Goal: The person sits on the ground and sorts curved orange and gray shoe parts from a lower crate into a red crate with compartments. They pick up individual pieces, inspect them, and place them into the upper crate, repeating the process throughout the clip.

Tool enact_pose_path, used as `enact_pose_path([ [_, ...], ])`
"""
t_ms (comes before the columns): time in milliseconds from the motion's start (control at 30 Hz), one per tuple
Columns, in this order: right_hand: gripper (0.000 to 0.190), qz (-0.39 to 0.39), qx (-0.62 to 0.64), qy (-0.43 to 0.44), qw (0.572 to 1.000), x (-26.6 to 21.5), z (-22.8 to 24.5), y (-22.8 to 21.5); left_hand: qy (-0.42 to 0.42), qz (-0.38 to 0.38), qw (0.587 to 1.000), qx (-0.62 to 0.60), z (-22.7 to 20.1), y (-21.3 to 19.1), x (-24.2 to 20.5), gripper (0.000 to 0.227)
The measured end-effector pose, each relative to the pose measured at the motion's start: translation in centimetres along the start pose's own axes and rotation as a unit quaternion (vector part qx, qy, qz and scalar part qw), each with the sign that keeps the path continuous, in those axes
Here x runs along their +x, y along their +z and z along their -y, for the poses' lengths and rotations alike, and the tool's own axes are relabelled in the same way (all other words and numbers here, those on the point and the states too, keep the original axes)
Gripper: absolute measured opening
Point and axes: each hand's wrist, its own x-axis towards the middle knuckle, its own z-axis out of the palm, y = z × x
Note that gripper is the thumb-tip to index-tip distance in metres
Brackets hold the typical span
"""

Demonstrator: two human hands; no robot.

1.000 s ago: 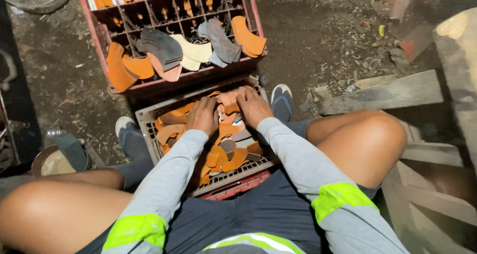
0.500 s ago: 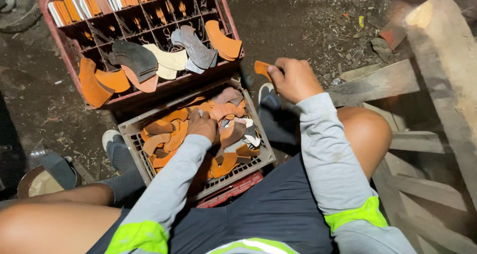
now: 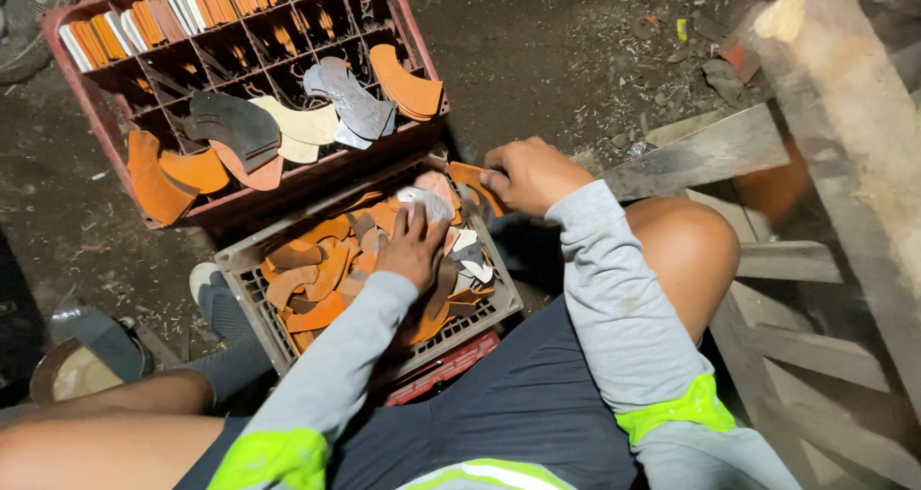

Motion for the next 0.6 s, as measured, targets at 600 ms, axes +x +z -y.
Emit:
enact_pose_path([
  [600, 0.027, 0.015, -0.01, -0.015, 1.0, 0.1, 1.2, -0.1, 0.0, -0.045, 0.998, 0.032, 5.3, 2.7, 5.6, 0.055],
])
